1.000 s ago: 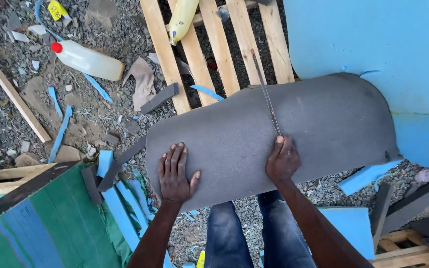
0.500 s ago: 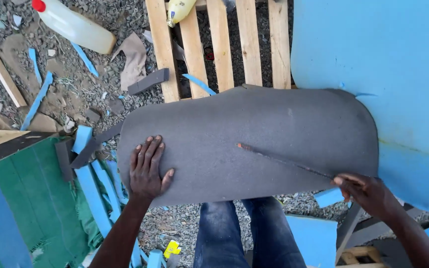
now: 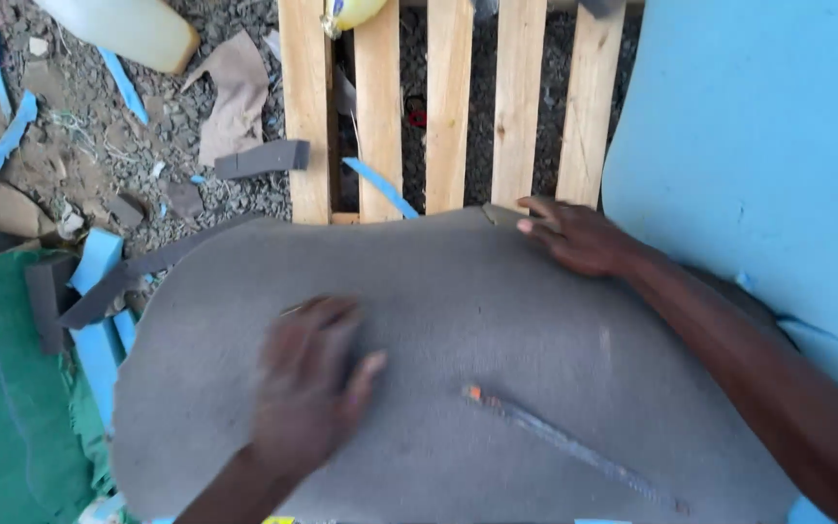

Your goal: A person uses a hacksaw blade to manually cut and shape a piece of grey foam for an armrest.

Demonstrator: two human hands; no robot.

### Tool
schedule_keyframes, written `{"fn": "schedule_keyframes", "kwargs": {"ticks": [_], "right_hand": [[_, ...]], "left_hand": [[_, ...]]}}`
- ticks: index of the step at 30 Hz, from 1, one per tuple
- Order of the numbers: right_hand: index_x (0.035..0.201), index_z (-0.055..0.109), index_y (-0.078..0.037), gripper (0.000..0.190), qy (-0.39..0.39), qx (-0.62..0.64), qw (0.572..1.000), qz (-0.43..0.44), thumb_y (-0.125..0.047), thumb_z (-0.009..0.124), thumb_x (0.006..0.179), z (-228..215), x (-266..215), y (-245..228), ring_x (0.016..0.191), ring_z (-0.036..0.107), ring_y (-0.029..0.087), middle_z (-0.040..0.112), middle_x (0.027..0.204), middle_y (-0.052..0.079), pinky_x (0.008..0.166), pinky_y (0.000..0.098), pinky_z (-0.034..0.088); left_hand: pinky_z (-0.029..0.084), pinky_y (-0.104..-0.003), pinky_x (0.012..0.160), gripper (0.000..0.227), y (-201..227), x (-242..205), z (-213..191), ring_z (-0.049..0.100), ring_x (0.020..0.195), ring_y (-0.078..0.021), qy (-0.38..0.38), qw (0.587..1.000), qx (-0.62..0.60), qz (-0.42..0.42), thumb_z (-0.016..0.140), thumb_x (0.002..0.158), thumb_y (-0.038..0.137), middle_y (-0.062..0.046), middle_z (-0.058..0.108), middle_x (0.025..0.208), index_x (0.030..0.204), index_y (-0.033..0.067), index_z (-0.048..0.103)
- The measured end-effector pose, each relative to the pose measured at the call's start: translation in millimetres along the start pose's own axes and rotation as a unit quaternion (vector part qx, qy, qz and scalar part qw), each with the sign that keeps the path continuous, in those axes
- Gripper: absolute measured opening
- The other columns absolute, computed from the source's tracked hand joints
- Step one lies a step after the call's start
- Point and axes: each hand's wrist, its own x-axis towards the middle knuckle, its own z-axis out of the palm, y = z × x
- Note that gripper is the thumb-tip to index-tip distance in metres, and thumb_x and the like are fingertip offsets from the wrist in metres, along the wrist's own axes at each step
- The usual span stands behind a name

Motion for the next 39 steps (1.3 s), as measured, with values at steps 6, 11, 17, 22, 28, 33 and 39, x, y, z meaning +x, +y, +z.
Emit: {"fn": "schedule_keyframes", "kwargs": {"ticks": [6, 11, 17, 22, 28, 33, 39], "right_hand": [[0.161, 0.033, -0.012, 0.076, -0.208, 0.097, 0.973, -0.006, -0.058, 0.025, 0.102, 36, 65, 28, 0.146, 0.031, 0.056, 0.034, 0.162, 0.031, 0.123, 0.0676, 0.024], [0.165, 0.027, -0.016, 0.086, -0.244, 0.104, 0.963, 0.055, -0.070, 0.028, 0.098, 54, 69, 46, 0.156, 0.022, 0.045, 0.022, 0.170, 0.020, 0.128, 0.0593, 0.018], [0.166, 0.026, -0.021, 0.085, -0.297, 0.050, 0.953, 0.013, -0.073, 0.022, 0.099, 80, 97, 78, 0.156, 0.024, 0.039, 0.025, 0.171, 0.014, 0.128, 0.0540, 0.019], [0.164, 0.031, -0.025, 0.082, -0.331, 0.028, 0.942, 0.051, -0.072, 0.026, 0.097, 73, 103, 66, 0.156, 0.026, 0.034, 0.029, 0.170, 0.010, 0.130, 0.0495, 0.019], [0.163, 0.037, -0.030, 0.087, -0.367, -0.024, 0.928, 0.054, -0.080, 0.027, 0.092, 66, 121, 69, 0.155, 0.030, 0.033, 0.035, 0.168, 0.007, 0.129, 0.0469, 0.022], [0.161, 0.038, -0.031, 0.091, -0.343, -0.012, 0.938, 0.051, -0.084, 0.022, 0.089, 61, 104, 61, 0.154, 0.031, 0.033, 0.035, 0.167, 0.009, 0.128, 0.0475, 0.022], [0.159, 0.038, -0.034, 0.087, -0.277, -0.015, 0.961, 0.015, -0.082, 0.008, 0.091, 107, 133, 51, 0.153, 0.033, 0.026, 0.036, 0.167, 0.006, 0.127, 0.0437, 0.022]], "left_hand": [[0.047, -0.056, 0.107, 0.042, 4, 118, 210, 0.060, 0.125, -0.0452, -0.176, 0.981, -0.066, 0.053, 0.057, 0.104, 0.027, -0.024, 0.059, 0.127, 0.130, -0.0056, 0.061], [0.057, -0.064, 0.093, 0.058, -53, 114, 357, 0.065, 0.121, -0.0475, -0.476, 0.873, -0.028, -0.100, 0.063, 0.091, 0.041, -0.020, 0.057, 0.139, 0.134, 0.0052, 0.052], [0.039, -0.059, 0.118, 0.067, -43, 119, 343, 0.044, 0.146, -0.0442, -0.604, 0.785, -0.040, -0.131, 0.035, 0.104, 0.045, -0.014, 0.032, 0.168, 0.164, 0.0149, 0.027], [0.037, -0.058, 0.122, 0.058, -25, 151, 272, 0.044, 0.146, -0.0441, -0.660, 0.749, -0.031, -0.050, 0.029, 0.106, 0.040, -0.017, 0.046, 0.160, 0.160, 0.0193, 0.037], [0.027, -0.055, 0.126, 0.072, -34, 154, 297, 0.032, 0.154, -0.0391, -0.702, 0.705, -0.038, -0.096, 0.018, 0.102, 0.059, -0.014, 0.033, 0.168, 0.166, 0.0262, 0.025], [0.022, -0.054, 0.128, 0.071, -33, 148, 316, 0.027, 0.156, -0.0381, -0.703, 0.701, -0.053, -0.102, 0.017, 0.103, 0.056, -0.012, 0.026, 0.171, 0.168, 0.0279, 0.014], [0.035, -0.047, 0.112, 0.090, -21, 166, 272, 0.040, 0.149, -0.0370, -0.701, 0.663, -0.105, -0.241, 0.036, 0.105, 0.036, -0.006, -0.023, 0.174, 0.158, 0.0086, -0.033]]}}
